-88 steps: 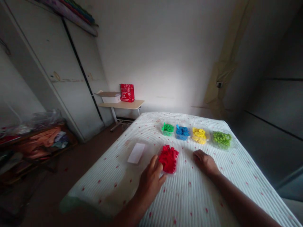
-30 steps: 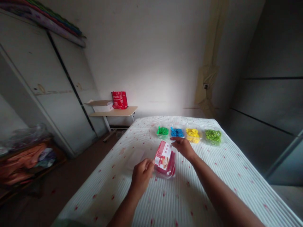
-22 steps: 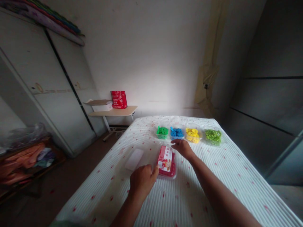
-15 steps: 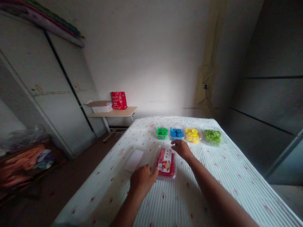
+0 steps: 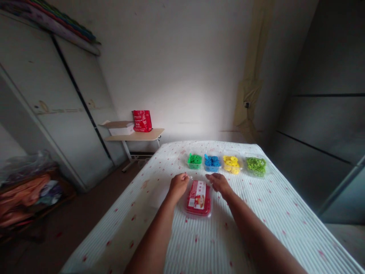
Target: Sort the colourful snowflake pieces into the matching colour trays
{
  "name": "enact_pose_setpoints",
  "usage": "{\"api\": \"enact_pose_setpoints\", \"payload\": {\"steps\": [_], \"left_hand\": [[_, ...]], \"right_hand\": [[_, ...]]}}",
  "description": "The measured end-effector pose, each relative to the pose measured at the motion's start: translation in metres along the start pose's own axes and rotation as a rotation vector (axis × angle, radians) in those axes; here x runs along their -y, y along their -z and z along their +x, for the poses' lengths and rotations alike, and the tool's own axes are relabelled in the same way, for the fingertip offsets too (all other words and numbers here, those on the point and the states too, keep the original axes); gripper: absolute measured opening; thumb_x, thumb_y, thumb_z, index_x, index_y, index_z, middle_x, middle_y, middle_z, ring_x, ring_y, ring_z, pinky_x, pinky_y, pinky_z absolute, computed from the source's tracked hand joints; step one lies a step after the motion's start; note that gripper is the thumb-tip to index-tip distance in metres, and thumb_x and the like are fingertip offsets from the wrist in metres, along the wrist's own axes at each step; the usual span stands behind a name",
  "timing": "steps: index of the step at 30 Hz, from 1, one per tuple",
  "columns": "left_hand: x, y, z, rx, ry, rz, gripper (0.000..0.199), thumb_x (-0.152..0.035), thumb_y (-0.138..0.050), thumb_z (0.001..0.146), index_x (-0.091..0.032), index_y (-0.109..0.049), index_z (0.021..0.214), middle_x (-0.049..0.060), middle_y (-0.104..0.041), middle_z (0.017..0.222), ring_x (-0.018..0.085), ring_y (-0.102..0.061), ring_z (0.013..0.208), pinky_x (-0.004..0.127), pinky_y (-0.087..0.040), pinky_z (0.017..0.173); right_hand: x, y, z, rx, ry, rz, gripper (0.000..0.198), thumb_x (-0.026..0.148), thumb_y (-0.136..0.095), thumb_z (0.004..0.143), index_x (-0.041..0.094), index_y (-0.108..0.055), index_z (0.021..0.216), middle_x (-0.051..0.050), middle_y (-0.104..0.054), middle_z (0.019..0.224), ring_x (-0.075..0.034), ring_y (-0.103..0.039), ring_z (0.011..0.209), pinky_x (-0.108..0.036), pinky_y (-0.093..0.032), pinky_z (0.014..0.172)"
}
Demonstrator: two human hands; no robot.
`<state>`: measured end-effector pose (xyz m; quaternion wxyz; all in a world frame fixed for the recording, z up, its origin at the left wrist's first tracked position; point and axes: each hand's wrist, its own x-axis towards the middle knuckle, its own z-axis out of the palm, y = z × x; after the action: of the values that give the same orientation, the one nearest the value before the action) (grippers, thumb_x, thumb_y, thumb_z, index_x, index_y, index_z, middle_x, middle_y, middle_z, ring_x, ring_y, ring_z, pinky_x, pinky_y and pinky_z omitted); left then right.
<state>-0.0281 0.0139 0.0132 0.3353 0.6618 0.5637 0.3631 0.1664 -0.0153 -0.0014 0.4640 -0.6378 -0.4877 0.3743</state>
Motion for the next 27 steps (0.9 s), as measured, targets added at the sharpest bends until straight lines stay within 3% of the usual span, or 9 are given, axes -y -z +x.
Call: {"api": "enact_pose_setpoints", "payload": {"steps": [5,13,27], "left_hand": [[0.013,-0.022,0.003,0.031,0.029,-0.290,0.023,-0.037,-0.057,0.072,-0.015,-0.064,0.074,0.007,-0.070,0.079,0.020,-0.064,0.077,0.026,-0.046,0.069],[0.025,-0.030,-0.003,0.086,0.122,-0.653,0.034,-0.048,-0.066,0.058,-0.016,-0.055,0.061,0.000,-0.061,0.055,0.016,-0.058,0.052,0.027,-0.044,0.054],[0.019,-0.031,-0.009,0.037,0.137,-0.810,0.030,-0.040,-0.071,0.053,-0.015,-0.056,0.058,-0.001,-0.059,0.053,0.014,-0.055,0.049,0.025,-0.039,0.052]], "right_hand": [[-0.003,-0.007,-0.006,-0.011,-0.039,0.148,0.031,0.047,-0.053,0.072,0.020,-0.047,0.058,0.007,-0.039,0.037,-0.007,-0.034,0.033,-0.022,-0.025,0.036],[-0.001,-0.016,-0.010,-0.090,-0.041,0.222,0.028,0.043,-0.057,0.066,0.020,-0.045,0.056,0.007,-0.039,0.041,-0.007,-0.034,0.038,-0.022,-0.025,0.038],[-0.013,-0.019,-0.002,-0.102,0.029,0.186,0.033,0.050,-0.056,0.060,0.020,-0.045,0.055,0.007,-0.040,0.044,-0.007,-0.034,0.042,-0.022,-0.026,0.041]]}}
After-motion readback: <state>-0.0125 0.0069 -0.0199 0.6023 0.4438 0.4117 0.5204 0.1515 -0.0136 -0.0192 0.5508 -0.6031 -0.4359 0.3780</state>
